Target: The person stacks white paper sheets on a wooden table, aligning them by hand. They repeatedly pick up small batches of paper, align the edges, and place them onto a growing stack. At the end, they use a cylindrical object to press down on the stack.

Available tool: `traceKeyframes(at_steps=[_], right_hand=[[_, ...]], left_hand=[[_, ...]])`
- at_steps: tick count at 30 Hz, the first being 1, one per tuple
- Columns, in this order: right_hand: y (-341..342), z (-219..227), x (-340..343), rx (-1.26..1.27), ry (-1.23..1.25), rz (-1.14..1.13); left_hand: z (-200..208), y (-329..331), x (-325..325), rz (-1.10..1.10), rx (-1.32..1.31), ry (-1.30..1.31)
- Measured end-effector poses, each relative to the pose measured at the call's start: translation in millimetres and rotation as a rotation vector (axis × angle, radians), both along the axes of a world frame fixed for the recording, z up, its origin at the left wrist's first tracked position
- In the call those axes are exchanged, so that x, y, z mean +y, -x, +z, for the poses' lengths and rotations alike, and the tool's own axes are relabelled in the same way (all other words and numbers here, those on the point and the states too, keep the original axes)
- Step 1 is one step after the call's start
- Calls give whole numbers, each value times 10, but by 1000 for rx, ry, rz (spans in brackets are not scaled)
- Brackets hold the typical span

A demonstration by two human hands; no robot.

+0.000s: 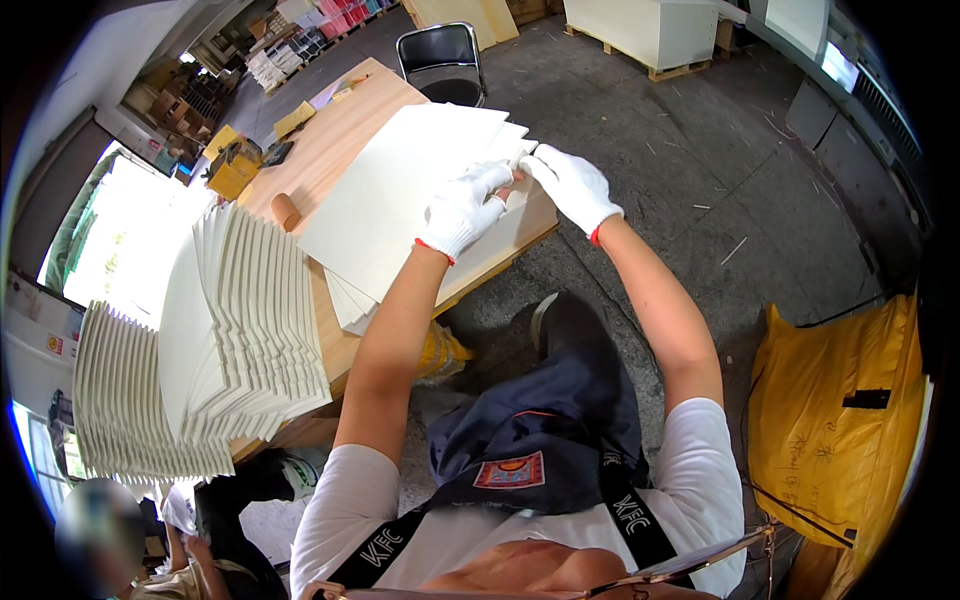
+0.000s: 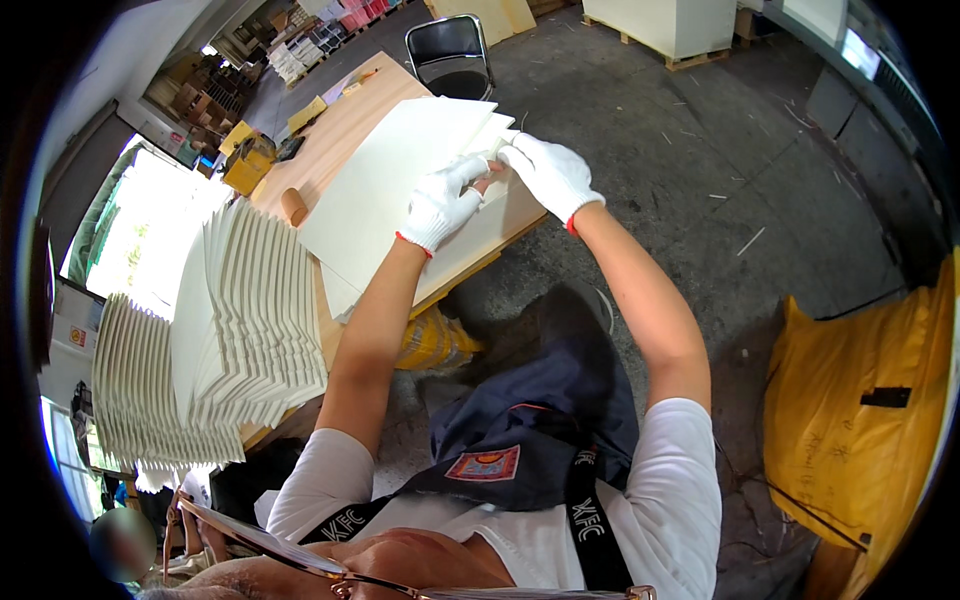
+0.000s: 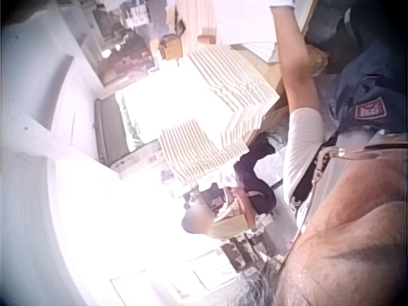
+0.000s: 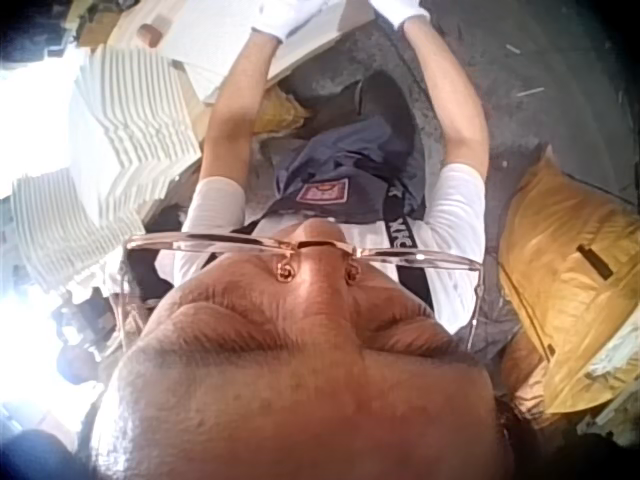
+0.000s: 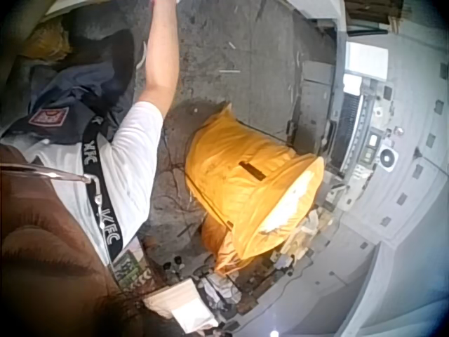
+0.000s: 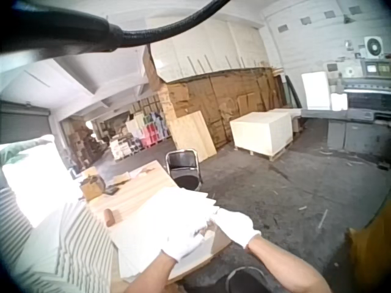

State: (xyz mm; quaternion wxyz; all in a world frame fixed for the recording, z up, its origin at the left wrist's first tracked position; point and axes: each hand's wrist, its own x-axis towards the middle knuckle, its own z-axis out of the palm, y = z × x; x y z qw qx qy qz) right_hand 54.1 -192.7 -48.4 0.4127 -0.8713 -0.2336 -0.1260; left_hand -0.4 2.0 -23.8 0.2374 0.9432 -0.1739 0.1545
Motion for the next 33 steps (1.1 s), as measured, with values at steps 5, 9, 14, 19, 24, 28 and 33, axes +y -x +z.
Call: traceKeyframes(at_steps=[5,9,14,19,24,28,33], right_hand=[[-106,-214,65,333,-315,5],[-66,-204,89,317,-287,-18],[-77,-210,70,309,-274,-20],[-51,-198,72,295,-283,-35],[-57,-210,62,274,-274,-33],[45,-44,28,168,-54,-197],[-7,-170,218,392,-970,-80]], left_hand=[[2,1,-17,3,10,13],[41,29,-25,38,69,0],[58,20,-48,67,106,-14],[61,22,-49,80,107,-21],[48,31,-66,-3,-58,-57],[-93,30,-47,-61,-459,-237],[-41,88,-112,-7,-455,-132]])
